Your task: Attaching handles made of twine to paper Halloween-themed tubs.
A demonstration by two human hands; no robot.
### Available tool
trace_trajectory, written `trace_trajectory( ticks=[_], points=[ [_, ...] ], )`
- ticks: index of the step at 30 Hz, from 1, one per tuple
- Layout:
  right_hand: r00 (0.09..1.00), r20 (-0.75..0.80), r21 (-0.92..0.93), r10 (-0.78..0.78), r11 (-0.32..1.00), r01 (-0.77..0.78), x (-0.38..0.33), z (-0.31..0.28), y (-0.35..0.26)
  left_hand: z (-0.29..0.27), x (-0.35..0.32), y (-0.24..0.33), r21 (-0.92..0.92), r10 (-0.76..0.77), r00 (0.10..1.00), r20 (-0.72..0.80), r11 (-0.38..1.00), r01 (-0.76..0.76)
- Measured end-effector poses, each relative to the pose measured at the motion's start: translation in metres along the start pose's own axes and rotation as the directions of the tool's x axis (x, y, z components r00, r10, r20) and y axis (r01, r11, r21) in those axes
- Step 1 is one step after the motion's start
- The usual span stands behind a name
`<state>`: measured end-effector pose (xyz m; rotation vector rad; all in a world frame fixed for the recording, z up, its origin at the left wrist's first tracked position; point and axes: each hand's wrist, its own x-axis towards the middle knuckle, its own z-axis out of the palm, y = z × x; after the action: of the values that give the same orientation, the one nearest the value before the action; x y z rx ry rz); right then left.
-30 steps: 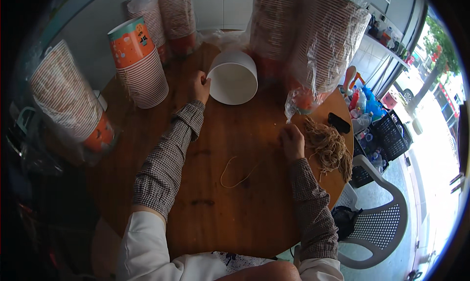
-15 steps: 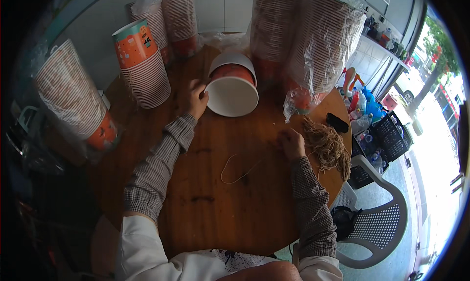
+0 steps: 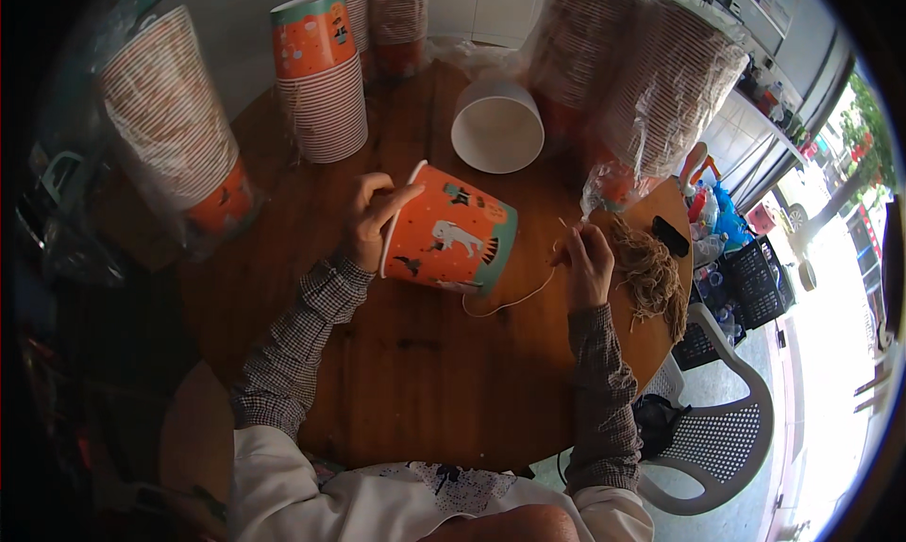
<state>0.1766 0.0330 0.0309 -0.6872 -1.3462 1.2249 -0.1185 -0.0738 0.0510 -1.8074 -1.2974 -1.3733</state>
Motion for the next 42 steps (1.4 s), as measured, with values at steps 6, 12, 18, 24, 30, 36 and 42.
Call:
trace_trajectory(
  ticks=[6,12,18,24,30,36,42],
  points=[
    [0.990,0.141,0.178,-0.026,0.984,0.001,-0.049,0.046,-0.039,-0.010,0.002,0.010,-0.449,-0.136,0.975,0.175,0.870,0.202],
    [0.970,0.191,-0.083,-0.151,0.982,0.170,-0.067,0.072,-0.036,-0.015,-0.006,0.032,-0.678,-0.444,0.800,0.403,0.443,0.587],
    [0.979,0.184,-0.111,-0.084,0.988,0.106,-0.054,0.060,0.000,0.020,-0.041,0.055,-0.631,-0.416,0.718,0.557,0.349,0.692],
    [0.965,0.252,-0.301,-0.071,0.942,0.148,-0.068,0.075,0.003,0.028,-0.054,0.054,-0.472,-0.357,0.731,0.581,0.585,0.660],
    [0.945,0.297,-0.264,-0.135,0.940,0.218,-0.071,0.077,-0.004,0.030,-0.056,0.048,-0.387,-0.293,0.774,0.562,0.733,0.559],
    [0.861,0.320,-0.460,-0.394,0.731,0.505,-0.060,0.072,-0.024,0.038,-0.073,0.034,-0.041,0.023,0.779,0.626,0.999,0.003],
    [0.838,0.360,-0.516,-0.409,0.661,0.544,-0.066,0.072,-0.026,0.035,-0.067,0.036,-0.032,0.001,0.780,0.626,0.999,0.024]
  ],
)
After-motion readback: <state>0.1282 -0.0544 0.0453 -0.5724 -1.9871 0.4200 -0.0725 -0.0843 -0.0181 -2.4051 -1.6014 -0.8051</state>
